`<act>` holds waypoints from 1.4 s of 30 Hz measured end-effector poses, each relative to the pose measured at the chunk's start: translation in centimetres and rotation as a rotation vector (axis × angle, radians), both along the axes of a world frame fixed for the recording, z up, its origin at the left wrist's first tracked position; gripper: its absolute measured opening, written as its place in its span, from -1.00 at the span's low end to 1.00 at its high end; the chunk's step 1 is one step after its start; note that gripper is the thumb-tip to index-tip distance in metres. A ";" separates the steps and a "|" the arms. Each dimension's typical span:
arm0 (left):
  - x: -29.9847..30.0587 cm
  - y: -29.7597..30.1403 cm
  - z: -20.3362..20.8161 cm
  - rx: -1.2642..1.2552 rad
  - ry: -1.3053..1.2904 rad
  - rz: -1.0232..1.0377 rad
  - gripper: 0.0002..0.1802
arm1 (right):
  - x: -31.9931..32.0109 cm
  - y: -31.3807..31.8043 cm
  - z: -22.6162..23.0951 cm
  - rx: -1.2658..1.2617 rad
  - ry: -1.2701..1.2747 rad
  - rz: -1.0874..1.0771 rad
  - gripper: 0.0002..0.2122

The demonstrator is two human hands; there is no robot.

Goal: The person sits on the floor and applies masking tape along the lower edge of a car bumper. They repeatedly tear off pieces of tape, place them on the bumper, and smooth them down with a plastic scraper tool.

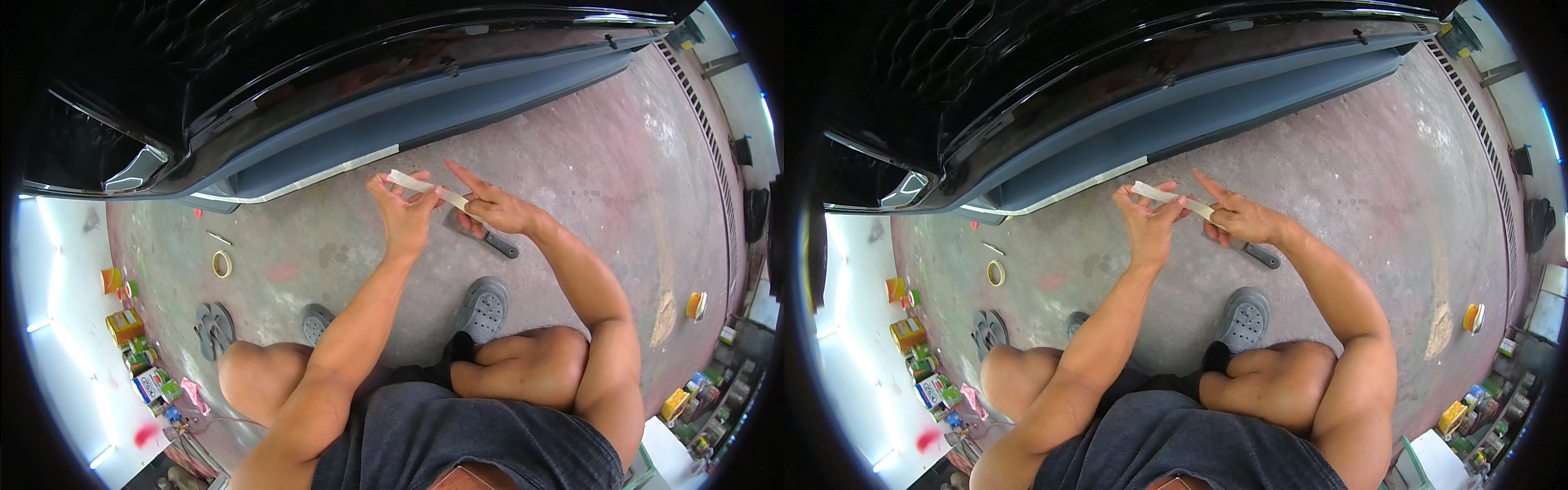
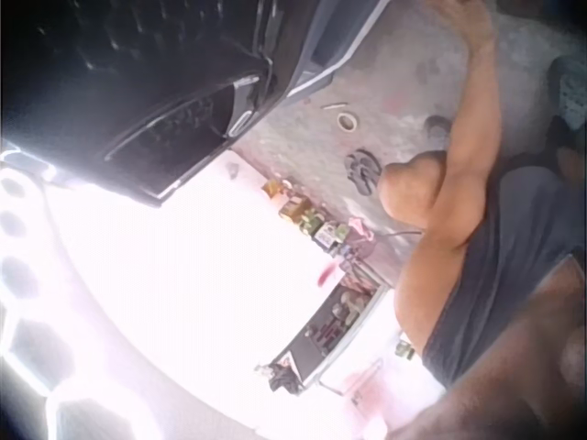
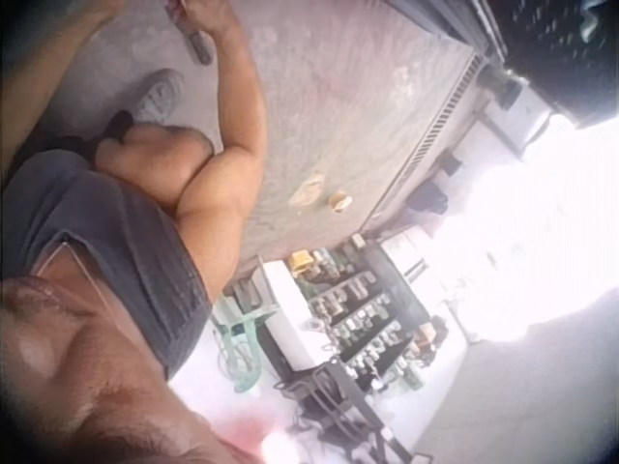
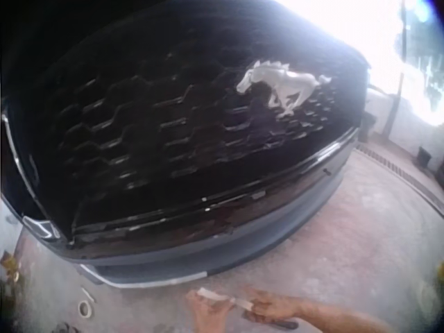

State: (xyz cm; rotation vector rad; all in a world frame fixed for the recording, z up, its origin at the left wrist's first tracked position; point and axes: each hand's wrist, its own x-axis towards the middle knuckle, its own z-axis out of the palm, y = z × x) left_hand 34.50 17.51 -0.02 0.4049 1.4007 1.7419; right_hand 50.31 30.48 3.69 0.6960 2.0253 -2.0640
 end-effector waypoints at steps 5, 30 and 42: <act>0.1 0.1 0.5 0.031 0.068 0.050 -0.25 | -0.3 -0.2 0.7 0.034 -0.015 0.004 -0.26; -3.0 -3.8 -4.7 -0.221 0.112 0.372 -0.16 | -0.4 -5.8 -4.5 0.577 -0.008 -0.140 -0.57; 0.6 -1.9 -0.1 0.193 -0.314 0.177 -0.25 | 0.2 -2.9 -4.0 -0.668 0.243 -0.758 -0.50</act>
